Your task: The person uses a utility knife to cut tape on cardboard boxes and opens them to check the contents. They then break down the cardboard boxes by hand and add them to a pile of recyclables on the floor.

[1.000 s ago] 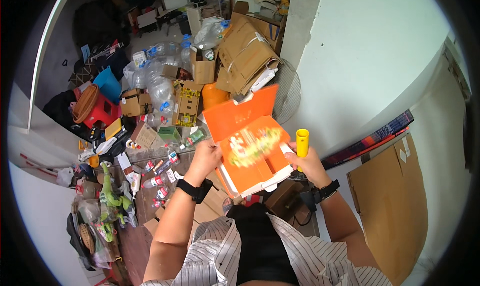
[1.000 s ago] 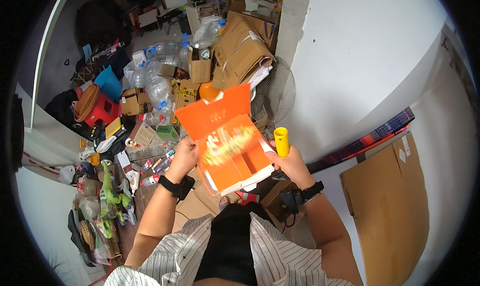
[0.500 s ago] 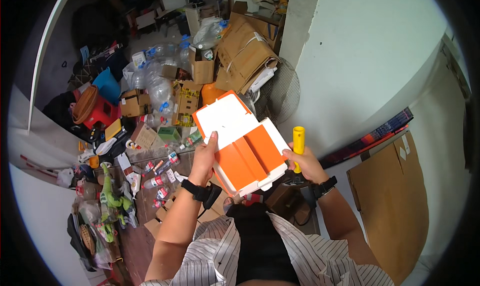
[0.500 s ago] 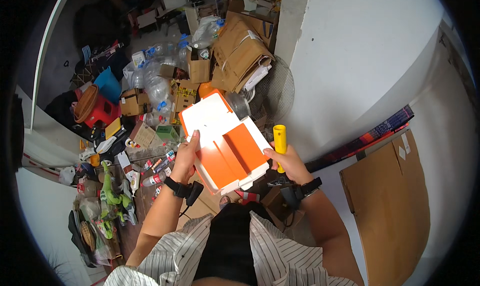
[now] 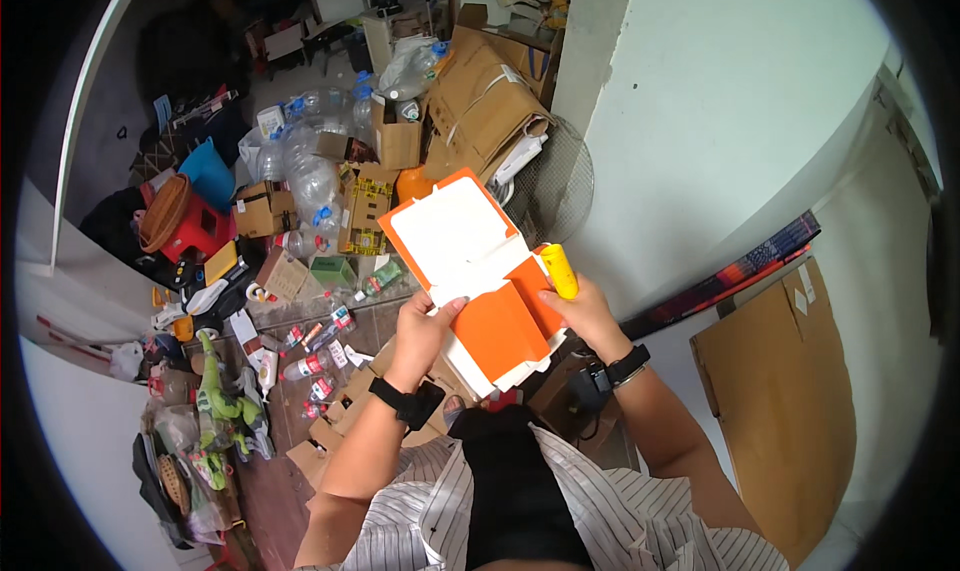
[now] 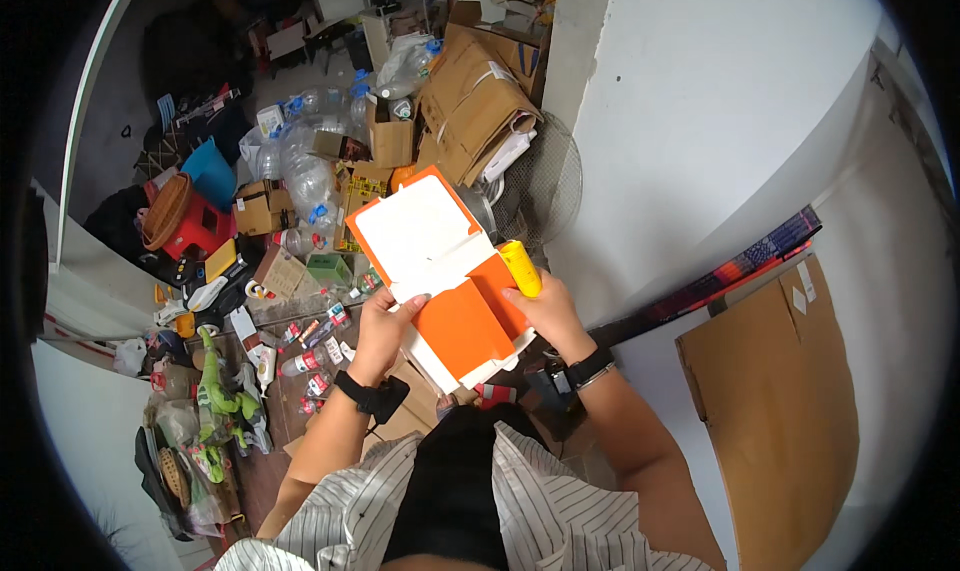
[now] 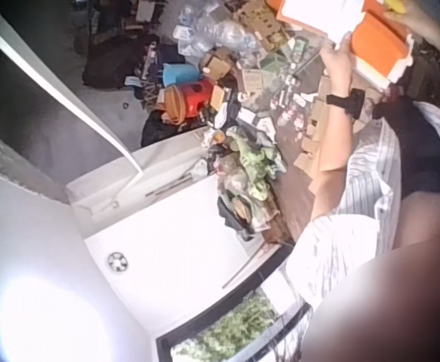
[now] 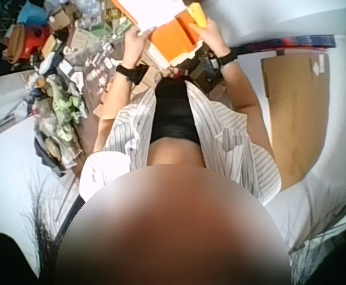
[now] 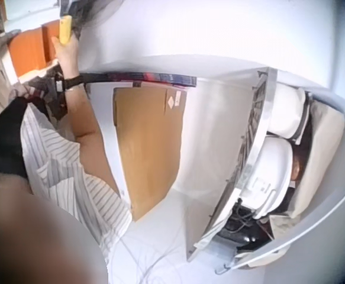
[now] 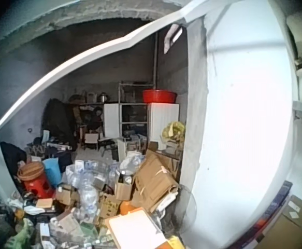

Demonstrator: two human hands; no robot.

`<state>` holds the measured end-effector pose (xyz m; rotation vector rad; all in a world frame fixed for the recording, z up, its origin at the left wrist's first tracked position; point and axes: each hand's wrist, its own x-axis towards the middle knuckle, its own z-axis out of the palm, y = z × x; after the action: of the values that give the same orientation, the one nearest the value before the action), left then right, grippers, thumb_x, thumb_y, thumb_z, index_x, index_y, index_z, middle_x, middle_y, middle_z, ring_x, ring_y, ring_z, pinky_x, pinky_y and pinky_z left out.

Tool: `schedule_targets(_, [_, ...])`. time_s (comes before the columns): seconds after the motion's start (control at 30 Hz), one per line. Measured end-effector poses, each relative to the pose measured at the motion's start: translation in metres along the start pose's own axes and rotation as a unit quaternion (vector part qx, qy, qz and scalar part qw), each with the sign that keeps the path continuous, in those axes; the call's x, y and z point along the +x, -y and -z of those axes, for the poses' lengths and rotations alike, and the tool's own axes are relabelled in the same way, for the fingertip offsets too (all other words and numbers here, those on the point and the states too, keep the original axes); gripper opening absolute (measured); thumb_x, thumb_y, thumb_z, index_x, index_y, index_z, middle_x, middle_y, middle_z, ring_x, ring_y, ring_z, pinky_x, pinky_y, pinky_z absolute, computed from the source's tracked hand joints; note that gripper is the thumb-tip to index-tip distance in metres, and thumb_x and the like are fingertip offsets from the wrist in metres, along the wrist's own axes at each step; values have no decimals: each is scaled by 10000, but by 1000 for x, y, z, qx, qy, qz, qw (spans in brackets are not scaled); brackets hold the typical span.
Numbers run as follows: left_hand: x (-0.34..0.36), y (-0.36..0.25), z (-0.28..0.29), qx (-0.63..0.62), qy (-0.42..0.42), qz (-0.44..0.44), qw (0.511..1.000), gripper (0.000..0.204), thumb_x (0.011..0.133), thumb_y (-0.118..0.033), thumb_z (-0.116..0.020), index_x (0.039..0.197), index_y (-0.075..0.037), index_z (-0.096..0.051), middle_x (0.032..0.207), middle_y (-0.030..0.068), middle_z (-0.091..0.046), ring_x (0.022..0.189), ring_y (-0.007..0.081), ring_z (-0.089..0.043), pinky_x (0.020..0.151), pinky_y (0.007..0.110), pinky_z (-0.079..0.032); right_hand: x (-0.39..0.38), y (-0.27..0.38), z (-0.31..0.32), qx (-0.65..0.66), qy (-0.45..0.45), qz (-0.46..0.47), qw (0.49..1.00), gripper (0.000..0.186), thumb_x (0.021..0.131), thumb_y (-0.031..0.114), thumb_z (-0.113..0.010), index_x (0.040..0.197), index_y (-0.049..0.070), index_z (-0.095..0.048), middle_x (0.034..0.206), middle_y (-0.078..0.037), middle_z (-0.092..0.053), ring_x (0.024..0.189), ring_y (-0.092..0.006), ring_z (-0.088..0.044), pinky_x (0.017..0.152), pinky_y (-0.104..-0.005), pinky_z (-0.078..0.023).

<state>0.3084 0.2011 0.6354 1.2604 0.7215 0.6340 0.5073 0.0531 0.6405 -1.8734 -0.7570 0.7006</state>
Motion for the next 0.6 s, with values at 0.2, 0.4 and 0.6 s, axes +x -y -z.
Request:
schedule_targets(0.2, [-2,1,5,-25,27,-36,999,201,841,-27,-674,1035,-1,-626,972,54,-663,872,106,-606,791,261,-494,2,2,1,121,124,-20,985,398,783,235,-736,1070,4,-583,800,-47,-598,625,-81,-557,516,-247,-471])
schedule_targets(0.4, [-11,-7,5,84,76,-19,993,230,829,8,-672,1055,-12,-629,971,48,-657,865,113,-613,779,270,-511,5,7,3,-9,-42,87,995,312,784,219,-736,959,-4,-604,774,-79,-641,691,-164,-609,642,-321,-479])
schedule_targets(0.6, [-11,17,10,-50,46,39,997,224,819,28,-669,1038,6,-628,967,65,-661,840,140,-630,764,278,-528,5,-1,3,-203,-54,61,976,345,769,285,-723,985,46,-599,825,-172,-647,778,-368,-621,677,-432,-478])
